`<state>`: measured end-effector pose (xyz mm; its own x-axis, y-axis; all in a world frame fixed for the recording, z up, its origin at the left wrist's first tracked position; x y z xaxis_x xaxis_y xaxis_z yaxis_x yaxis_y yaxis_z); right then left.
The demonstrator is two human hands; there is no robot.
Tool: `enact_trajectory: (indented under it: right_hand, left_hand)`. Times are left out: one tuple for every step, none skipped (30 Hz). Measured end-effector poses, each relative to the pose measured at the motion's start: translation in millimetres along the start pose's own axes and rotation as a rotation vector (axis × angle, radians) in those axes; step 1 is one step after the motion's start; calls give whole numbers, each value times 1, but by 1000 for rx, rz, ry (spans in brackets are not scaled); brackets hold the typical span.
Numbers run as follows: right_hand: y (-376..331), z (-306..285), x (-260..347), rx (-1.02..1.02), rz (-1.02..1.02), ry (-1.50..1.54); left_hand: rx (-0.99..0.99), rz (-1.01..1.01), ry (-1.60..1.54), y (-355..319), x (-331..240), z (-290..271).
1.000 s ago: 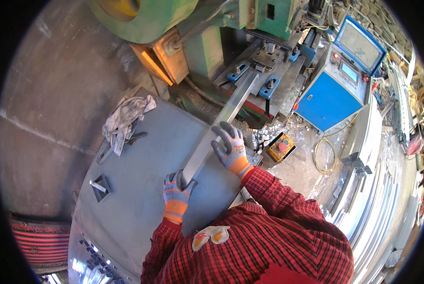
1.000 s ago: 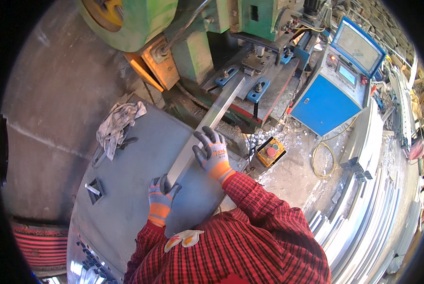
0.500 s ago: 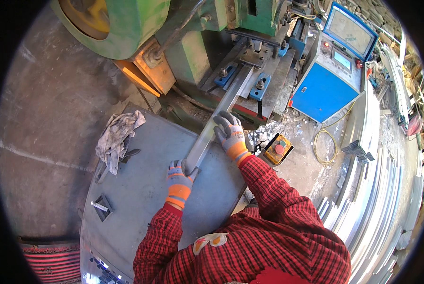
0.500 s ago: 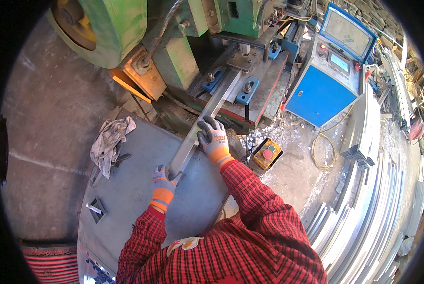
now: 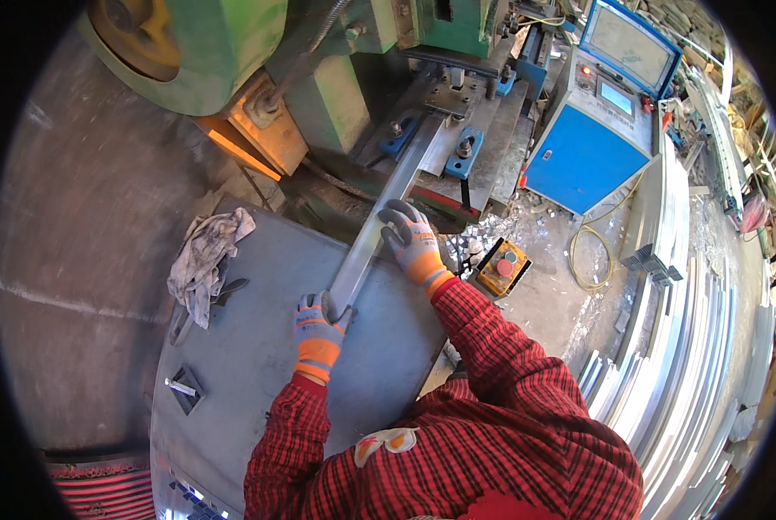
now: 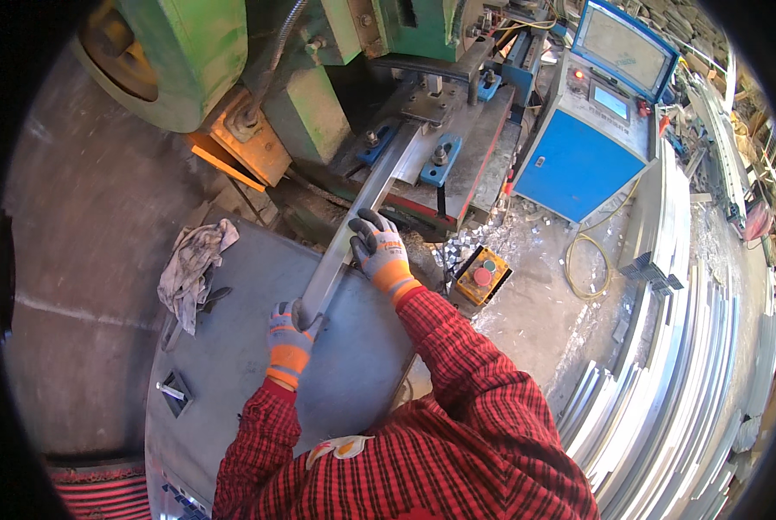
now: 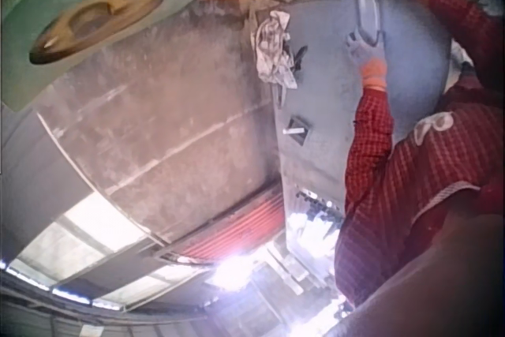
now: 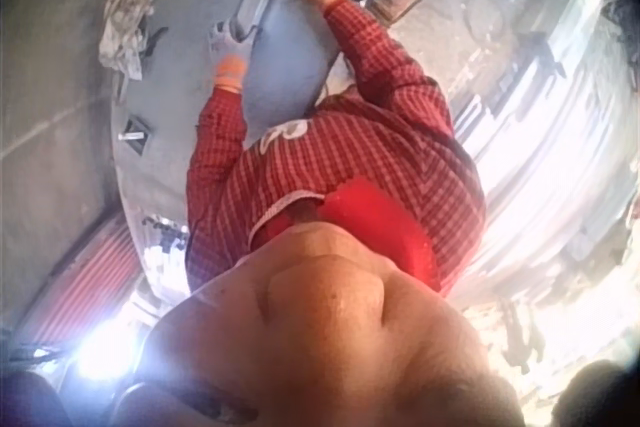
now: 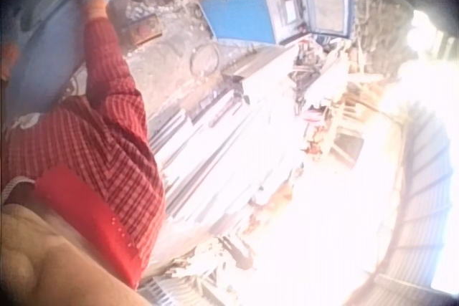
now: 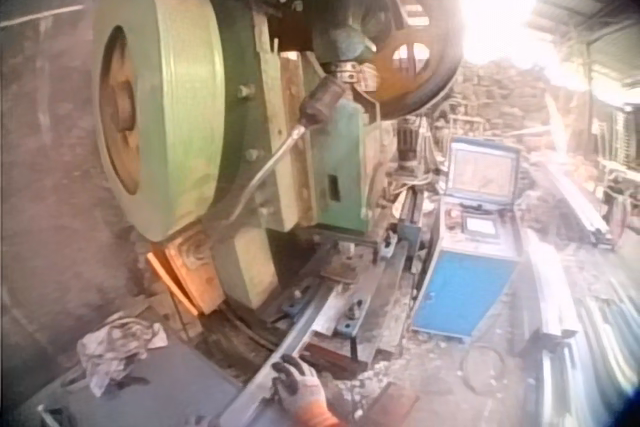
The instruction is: The person repeatedly picks up long metal bars, places them into a cutting machine, operates the machine to cut the bars, and then removes the cut pieces. The person stacks the cut metal pieces on a nearby table.
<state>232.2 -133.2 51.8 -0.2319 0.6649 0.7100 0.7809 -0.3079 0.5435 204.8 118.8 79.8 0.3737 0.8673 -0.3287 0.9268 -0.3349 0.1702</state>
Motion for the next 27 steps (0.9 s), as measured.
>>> enact_trajectory:
  right_hand:
    - [1,-1,-1,-2,-8,35]
    - [0,0,1,8,-15,72]
    - [3,1,7,11,-27,118]
    - [5,1,13,40,-43,100]
    - [5,2,10,49,-25,103]
    - [4,4,7,59,-8,106]
    - [3,5,5,68,8,109]
    - [-1,4,3,57,37,121]
    - [-7,3,1,46,66,133]
    - [-11,3,-1,35,94,145]
    - [-14,2,-2,34,107,177]
    - [-16,1,-2,34,119,209]
    - [-17,0,-4,34,132,242]
    - [-18,1,-5,41,145,263]
    - [-18,2,-6,50,159,284]
    - [-19,3,-6,59,172,306]
    - [-20,7,-8,9,260,443]
    - [-22,14,-10,-40,348,579]
    - [-25,20,-12,-90,436,715]
    - [-24,26,-19,-112,400,656]
    - [-22,31,-29,-143,366,592]
    - [-23,35,-39,-173,333,526]
    - [-23,40,-39,-179,396,557]
    - [-20,42,-31,-180,455,593]
    - [-18,42,-24,-182,515,628]
    - [-17,40,-24,-184,526,649]
    - [-17,38,-24,-186,538,670]
  left_hand:
    - [-69,29,12,4,12,5]
    - [-135,47,22,4,23,7]
    - [-124,75,10,14,31,-1]
    - [-113,103,-2,28,39,-12]
    - [-100,143,-16,39,38,-20]
    - [-69,147,-29,41,35,-26]
    - [-39,149,-41,42,32,-33]
    - [-8,151,-57,42,29,-35]
    - [6,142,-109,40,29,-31]
    - [21,132,-161,36,29,-25]
    - [38,117,-219,31,25,-19]
    - [17,122,-213,28,22,-18]
    - [-3,127,-207,25,19,-18]
    - [-24,131,-200,23,16,-18]
    - [-77,178,-165,23,17,-20]
    - [-129,224,-130,24,21,-22]
    - [-181,272,-91,26,20,-29]
    - [-86,215,-134,33,24,-30]
    - [9,157,-177,40,27,-32]
    - [101,102,-216,45,28,-35]
    - [98,99,-210,47,25,-35]
    - [95,97,-203,47,20,-33]
    - [92,82,-199,43,19,-28]
    - [56,109,-172,32,14,-23]
    - [20,136,-146,19,9,-13]
    - [-15,170,-124,11,1,-8]
    - [-37,169,-121,7,-1,-6]
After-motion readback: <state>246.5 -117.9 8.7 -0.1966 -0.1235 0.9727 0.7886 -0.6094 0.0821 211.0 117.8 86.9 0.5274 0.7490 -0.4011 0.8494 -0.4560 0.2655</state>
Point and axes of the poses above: each hand's wrist, its own y-axis towards the middle knuckle, its own z-axis out of the palm, x = y × z, the point moved 5 cm from there along y, towards the middle knuckle, and after that the axes turned 2 degrees about -x, right-handed, at the moved point
